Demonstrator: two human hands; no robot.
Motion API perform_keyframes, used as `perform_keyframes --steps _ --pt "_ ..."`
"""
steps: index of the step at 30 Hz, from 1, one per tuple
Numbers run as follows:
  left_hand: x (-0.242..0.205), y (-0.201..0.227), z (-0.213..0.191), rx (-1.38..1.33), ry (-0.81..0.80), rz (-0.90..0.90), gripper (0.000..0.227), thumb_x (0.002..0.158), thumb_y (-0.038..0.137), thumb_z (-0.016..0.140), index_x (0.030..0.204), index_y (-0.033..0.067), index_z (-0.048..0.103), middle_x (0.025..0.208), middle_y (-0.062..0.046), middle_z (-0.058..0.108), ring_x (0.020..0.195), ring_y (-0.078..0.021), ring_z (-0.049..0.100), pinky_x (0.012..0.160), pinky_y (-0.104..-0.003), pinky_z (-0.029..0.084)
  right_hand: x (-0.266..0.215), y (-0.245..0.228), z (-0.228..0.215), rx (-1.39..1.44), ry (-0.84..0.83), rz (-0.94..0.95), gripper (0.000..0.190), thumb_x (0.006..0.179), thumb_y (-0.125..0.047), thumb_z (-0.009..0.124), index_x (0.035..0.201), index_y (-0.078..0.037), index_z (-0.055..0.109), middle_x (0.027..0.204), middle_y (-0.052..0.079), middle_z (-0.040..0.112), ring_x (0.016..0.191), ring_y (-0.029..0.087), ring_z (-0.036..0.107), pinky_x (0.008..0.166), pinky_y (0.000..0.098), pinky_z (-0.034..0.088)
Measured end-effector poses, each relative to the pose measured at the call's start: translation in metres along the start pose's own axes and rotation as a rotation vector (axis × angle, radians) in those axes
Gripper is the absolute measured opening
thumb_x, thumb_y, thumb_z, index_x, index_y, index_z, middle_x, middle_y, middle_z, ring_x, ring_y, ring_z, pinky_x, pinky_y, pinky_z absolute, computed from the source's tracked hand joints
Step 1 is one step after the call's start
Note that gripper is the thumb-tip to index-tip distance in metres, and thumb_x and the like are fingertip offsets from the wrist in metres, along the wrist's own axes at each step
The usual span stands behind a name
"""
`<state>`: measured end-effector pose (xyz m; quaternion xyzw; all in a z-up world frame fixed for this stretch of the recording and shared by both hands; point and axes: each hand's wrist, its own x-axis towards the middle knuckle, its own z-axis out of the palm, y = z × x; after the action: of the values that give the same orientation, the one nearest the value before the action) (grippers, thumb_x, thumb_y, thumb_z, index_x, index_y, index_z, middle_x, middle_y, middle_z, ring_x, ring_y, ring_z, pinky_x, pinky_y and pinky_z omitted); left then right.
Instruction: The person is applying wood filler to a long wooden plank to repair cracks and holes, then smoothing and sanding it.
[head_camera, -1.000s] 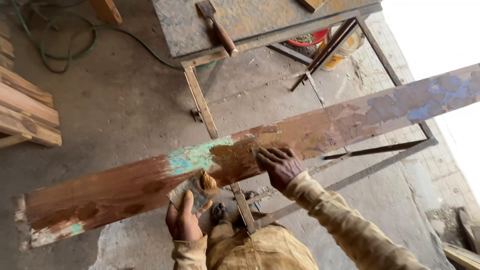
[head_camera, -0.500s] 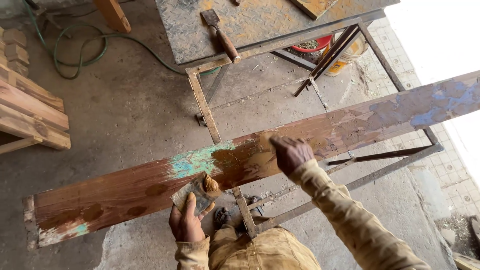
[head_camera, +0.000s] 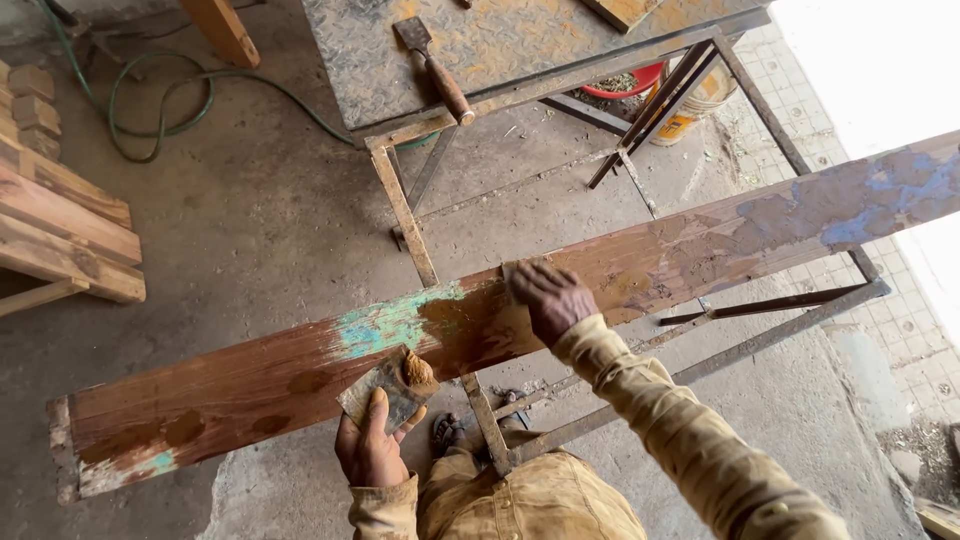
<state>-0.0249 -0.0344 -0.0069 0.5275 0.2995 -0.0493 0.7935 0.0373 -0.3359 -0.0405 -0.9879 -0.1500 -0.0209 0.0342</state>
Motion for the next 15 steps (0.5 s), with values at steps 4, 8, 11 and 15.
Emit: perform_keyframes --steps 4,8,11,15 --pt "-0.003 0.003 0.002 -0.020 0.022 -0.007 0.025 0.098 0.014 0.058 0.119 0.0020 0.066 0.113 -0.013 0.073 0.095 -0.0249 0.074 0.074 -0.047 0.065 -0.020 -0.004 -0.012 -0.041 -0.013 -0.131 0.063 0.083 -0.002 0.044 0.147 -0.008 0.043 0.149 0.018 0.055 0.137 0.031 0.052 0.114 0.0477 0.041" --pt "-0.006 0.008 0.011 0.002 0.003 0.011 0.027 0.098 0.015 0.058 0.120 0.0008 0.066 0.112 -0.013 0.074 0.095 -0.0240 0.074 0.075 -0.047 0.066 0.002 -0.002 -0.047 0.055 -0.271 0.107 0.043 0.099 -0.003 0.041 0.140 -0.011 0.049 0.127 0.012 0.066 0.109 0.024 0.065 0.093 0.0402 0.053" --pt "-0.008 0.010 0.019 0.028 -0.012 0.010 0.027 0.099 0.016 0.057 0.120 0.0015 0.066 0.114 -0.011 0.073 0.099 -0.0218 0.072 0.075 -0.046 0.066 0.022 -0.010 -0.065 0.084 -0.320 0.284 0.039 0.098 -0.001 0.041 0.135 -0.008 0.049 0.111 0.012 0.070 0.089 0.023 0.070 0.079 0.0392 0.057" --pt "-0.012 0.010 0.028 0.020 -0.028 0.034 0.028 0.099 0.015 0.056 0.122 0.0026 0.066 0.115 -0.010 0.071 0.100 -0.0213 0.070 0.075 -0.045 0.066 0.029 -0.055 -0.073 0.096 -0.641 0.278 0.033 0.111 -0.005 0.035 0.143 -0.006 0.044 0.113 0.016 0.070 0.091 0.024 0.070 0.076 0.0402 0.063"
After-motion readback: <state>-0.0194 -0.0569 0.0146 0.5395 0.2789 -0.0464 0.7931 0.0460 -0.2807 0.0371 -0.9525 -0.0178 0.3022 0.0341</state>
